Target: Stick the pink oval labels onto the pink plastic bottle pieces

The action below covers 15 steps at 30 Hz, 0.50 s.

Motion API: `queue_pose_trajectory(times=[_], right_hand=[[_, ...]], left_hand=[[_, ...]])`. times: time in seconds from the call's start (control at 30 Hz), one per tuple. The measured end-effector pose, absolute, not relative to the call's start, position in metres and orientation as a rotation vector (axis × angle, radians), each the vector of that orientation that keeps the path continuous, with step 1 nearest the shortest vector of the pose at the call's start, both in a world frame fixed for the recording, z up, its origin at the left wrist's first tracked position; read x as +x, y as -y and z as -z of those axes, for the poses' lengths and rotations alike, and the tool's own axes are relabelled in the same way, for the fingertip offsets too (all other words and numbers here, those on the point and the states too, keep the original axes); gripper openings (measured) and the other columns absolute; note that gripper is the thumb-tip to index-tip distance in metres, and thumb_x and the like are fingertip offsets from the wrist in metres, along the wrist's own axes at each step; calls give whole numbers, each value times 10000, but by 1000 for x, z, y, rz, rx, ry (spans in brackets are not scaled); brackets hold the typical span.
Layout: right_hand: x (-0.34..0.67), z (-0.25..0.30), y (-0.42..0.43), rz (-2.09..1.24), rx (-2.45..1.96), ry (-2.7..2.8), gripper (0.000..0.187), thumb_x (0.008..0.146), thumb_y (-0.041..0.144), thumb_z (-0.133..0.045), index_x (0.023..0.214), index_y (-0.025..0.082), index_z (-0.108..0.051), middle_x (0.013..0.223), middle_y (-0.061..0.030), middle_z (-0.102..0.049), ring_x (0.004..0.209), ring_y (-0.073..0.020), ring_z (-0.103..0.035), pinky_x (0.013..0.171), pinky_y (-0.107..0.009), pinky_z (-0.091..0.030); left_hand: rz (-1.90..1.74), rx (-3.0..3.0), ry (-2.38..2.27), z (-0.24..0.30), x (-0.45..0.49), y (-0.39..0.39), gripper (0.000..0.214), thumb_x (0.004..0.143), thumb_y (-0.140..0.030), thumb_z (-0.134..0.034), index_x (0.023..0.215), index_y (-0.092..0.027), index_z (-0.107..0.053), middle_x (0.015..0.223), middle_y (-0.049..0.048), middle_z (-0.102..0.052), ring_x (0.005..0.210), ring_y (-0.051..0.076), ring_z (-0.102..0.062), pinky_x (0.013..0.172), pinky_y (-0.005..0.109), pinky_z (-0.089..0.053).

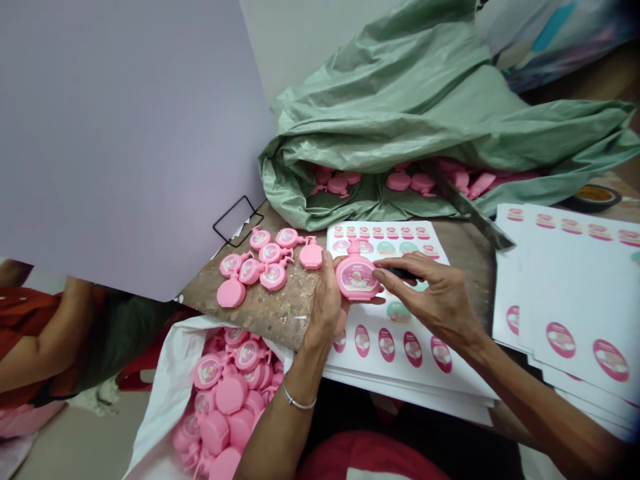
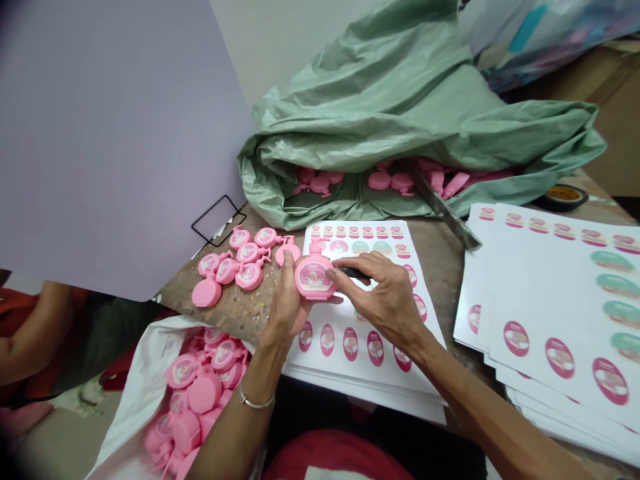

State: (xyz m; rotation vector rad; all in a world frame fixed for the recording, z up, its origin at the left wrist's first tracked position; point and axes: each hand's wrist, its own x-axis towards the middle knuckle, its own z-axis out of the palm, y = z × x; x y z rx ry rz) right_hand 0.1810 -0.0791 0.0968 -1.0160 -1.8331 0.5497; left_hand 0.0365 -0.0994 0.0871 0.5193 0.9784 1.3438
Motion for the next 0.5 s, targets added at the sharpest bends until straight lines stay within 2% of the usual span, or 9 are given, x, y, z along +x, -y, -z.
queue_pose_trajectory(times=[0.17, 0.4, 0.5], right_hand=[[181, -98, 78, -524, -997, 1852, 106, 814, 282, -676, 869, 196, -708, 731, -15, -690, 631, -136, -549, 606, -307, -431], [178, -95, 76, -476, -991, 1871, 101, 827, 282, -663, 874, 200, -699, 732, -12, -688, 621, -132, -542, 623, -306, -425], [181, -94, 75, -346, -1002, 1925, 138, 841, 315, -646, 893, 196, -694, 743, -24, -694, 625, -143, -556, 646, -319, -419]], left_hand=[[-1346, 515, -972, -86, 36, 100, 569, 896, -619, -393, 996, -124, -655, 938, 92, -695, 878, 226, -678, 705, 366, -608], [-1339, 541, -930, -87, 34, 99, 614, 886, -660, -351, 1005, -127, -633, 958, 97, -677, 911, 233, -664, 715, 366, -604], [-1328, 642, -878, -87, 30, 102, 460, 843, -558, -553, 1004, -132, -614, 935, 77, -656, 886, 217, -655, 727, 364, -601]])
